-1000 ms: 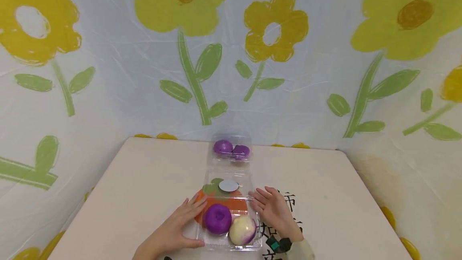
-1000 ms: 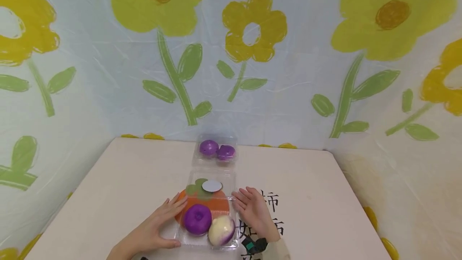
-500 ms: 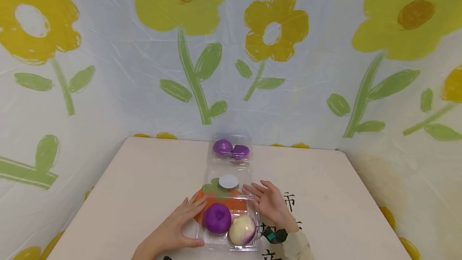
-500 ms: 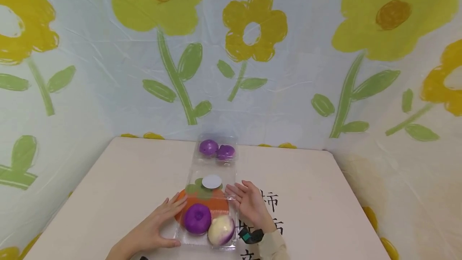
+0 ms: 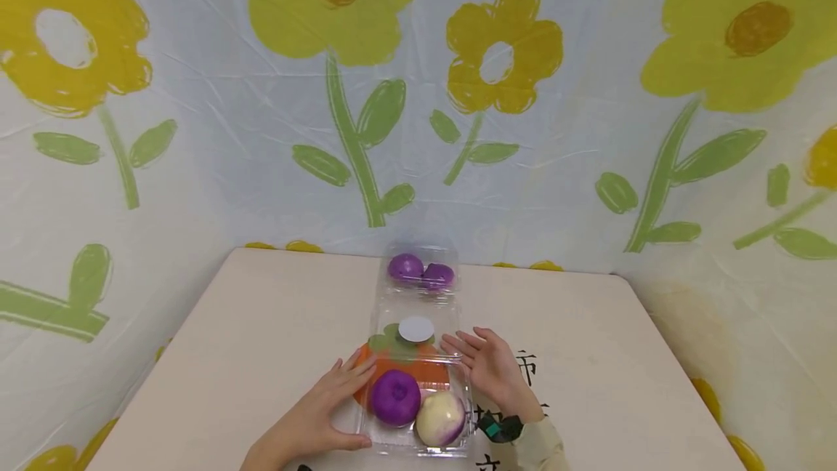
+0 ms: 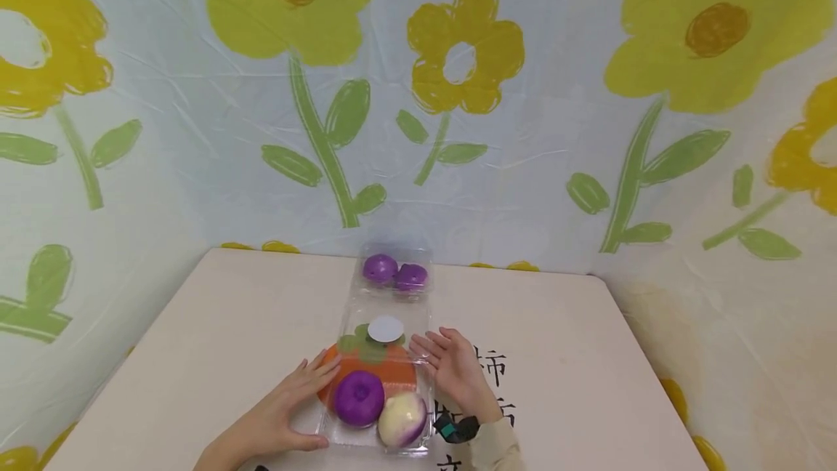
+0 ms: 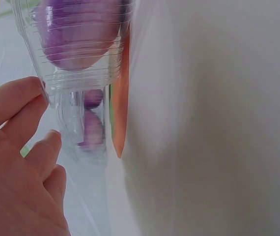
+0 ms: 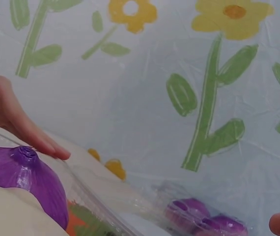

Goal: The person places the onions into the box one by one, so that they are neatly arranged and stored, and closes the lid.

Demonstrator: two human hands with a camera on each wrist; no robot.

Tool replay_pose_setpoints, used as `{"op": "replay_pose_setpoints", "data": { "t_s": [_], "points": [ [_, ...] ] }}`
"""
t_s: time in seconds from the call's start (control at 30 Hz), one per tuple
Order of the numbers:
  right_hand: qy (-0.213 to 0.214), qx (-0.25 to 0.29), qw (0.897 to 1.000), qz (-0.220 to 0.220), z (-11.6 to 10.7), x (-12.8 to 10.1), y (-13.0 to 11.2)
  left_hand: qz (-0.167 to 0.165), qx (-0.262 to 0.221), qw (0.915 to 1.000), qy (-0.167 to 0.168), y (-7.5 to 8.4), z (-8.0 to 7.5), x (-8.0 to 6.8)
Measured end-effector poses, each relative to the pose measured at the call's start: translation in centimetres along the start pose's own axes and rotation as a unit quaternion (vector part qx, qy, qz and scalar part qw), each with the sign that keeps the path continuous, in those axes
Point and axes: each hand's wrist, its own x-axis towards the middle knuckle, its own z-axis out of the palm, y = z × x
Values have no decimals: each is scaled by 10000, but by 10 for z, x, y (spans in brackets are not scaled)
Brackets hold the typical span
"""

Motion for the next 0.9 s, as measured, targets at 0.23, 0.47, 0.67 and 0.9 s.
{"op": "replay_pose_setpoints", "data": {
  "t_s": [0.23, 0.47, 0.67, 0.9],
  "points": [
    [97, -198, 9998, 1, 1, -1, -1, 50, 64, 10000, 48, 1, 0, 0],
    [-146, -180, 9997, -106, 2, -3, -5, -45, 51, 10000, -13, 2, 0, 0],
    [-206, -294, 9990, -272, 5, -6, -9, -53, -6, 10000, -41, 2, 0, 1],
    [-211, -500, 9972, -510, 12, -9, -15, -151, -80, 9997, -197, 1, -1, 1]
  ]
}}
